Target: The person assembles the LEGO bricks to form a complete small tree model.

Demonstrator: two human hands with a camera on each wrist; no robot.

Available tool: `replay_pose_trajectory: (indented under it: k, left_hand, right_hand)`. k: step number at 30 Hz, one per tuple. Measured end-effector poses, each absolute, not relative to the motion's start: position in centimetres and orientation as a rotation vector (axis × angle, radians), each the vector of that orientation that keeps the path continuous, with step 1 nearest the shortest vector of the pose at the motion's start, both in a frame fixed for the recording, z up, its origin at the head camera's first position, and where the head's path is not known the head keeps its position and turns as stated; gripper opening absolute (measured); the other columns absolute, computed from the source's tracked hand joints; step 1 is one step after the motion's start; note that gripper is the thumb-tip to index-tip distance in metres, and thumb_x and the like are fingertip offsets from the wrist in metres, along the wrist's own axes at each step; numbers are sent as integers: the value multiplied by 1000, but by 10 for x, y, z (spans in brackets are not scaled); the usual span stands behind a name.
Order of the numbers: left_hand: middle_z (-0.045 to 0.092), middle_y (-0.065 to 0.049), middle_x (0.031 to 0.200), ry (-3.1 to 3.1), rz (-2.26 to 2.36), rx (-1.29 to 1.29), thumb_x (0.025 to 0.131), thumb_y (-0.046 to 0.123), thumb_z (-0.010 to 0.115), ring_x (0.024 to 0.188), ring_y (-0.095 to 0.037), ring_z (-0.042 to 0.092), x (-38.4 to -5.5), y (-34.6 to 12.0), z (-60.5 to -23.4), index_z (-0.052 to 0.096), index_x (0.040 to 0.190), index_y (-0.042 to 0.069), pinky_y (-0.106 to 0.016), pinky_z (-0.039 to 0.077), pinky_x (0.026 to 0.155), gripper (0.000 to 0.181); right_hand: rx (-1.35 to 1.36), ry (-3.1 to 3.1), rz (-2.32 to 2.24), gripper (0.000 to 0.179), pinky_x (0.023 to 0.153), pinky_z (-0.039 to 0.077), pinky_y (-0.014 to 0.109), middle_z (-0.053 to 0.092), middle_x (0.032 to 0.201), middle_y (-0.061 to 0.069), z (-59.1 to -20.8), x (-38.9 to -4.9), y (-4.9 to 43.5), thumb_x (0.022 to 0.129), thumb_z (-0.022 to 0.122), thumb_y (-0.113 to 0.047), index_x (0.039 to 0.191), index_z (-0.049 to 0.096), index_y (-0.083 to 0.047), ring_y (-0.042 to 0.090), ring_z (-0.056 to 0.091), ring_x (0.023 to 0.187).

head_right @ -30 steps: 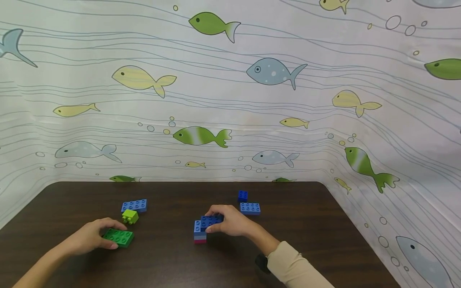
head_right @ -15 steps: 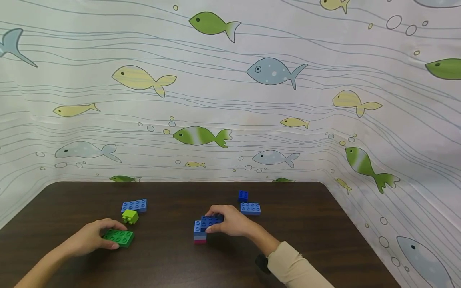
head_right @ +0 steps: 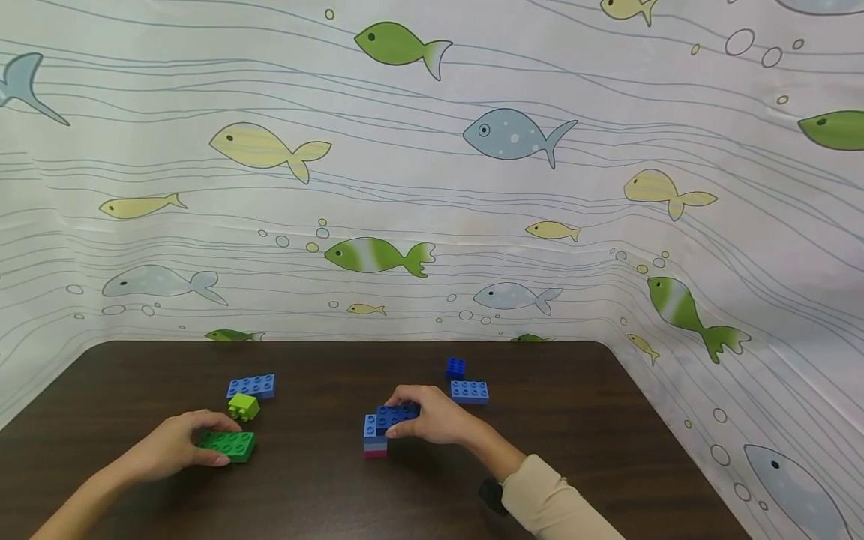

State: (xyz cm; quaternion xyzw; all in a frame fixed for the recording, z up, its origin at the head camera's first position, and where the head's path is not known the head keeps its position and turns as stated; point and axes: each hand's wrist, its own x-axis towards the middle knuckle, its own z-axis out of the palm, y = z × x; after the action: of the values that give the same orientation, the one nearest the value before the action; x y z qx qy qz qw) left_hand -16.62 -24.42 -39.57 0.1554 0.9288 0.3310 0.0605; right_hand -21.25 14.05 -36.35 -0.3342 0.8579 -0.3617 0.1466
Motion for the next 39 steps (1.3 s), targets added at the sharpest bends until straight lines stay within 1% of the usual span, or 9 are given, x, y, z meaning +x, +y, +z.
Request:
replay_pose_trajectory:
  k: [8, 12, 15, 21, 25, 34, 39]
  left_hand:
    - [62, -4, 99, 2791, 1101, 542, 71, 26, 78, 92, -28, 56, -165, -220, -388, 64, 101, 8, -48, 46, 77, 38]
    - [61, 0, 96, 2783, 1129, 613, 73, 29, 76, 89, -23, 56, -167, -205, -385, 64, 102, 9, -39, 47, 73, 36]
    - [61, 0, 95, 2762, 1160, 665, 75, 28, 75, 86, -19, 55, -168, -194, -385, 63, 102, 8, -32, 46, 69, 35]
    - [58, -3, 100, 2732, 1216, 672, 77, 27, 73, 88, -20, 53, -167, -172, -383, 63, 105, 8, -34, 46, 70, 35]
    - [55, -4, 100, 2743, 1221, 661, 78, 28, 72, 83, -18, 51, -169, -158, -382, 63, 105, 9, -33, 45, 68, 33]
    - [55, -3, 95, 2736, 1249, 661, 80, 30, 70, 80, -16, 50, -173, -126, -380, 63, 104, 11, -32, 44, 66, 32]
    - [55, -1, 93, 2765, 1254, 688, 80, 32, 70, 82, -15, 51, -176, -114, -376, 63, 104, 11, -33, 46, 70, 32]
  right_hand:
    - [-963, 2468, -1043, 26, 86, 43, 29, 59, 105, -4, -363, -212, 142, 83, 69, -22, 105, 61, -14, 11, 53, 94]
    - [-960, 2465, -1044, 26, 86, 43, 29, 60, 105, -4, -363, -211, 142, 83, 69, -22, 106, 61, -14, 11, 53, 93]
    - [-963, 2465, -1046, 26, 85, 44, 29, 59, 104, -5, -364, -211, 142, 83, 69, -22, 105, 61, -14, 11, 53, 93]
    - [-967, 2469, -1047, 26, 85, 44, 30, 60, 105, -5, -363, -211, 142, 83, 69, -22, 105, 61, -14, 11, 53, 94]
    - [-967, 2471, -1048, 26, 86, 44, 30, 60, 105, -5, -363, -211, 141, 83, 69, -23, 105, 61, -14, 11, 53, 94]
    - [-973, 2475, -1047, 25, 85, 44, 29, 60, 103, -5, -364, -212, 141, 82, 69, -22, 105, 61, -13, 11, 53, 91]
    - [-975, 2471, -1050, 25, 84, 44, 28, 60, 101, -6, -364, -212, 140, 83, 69, -23, 105, 61, -13, 11, 53, 90]
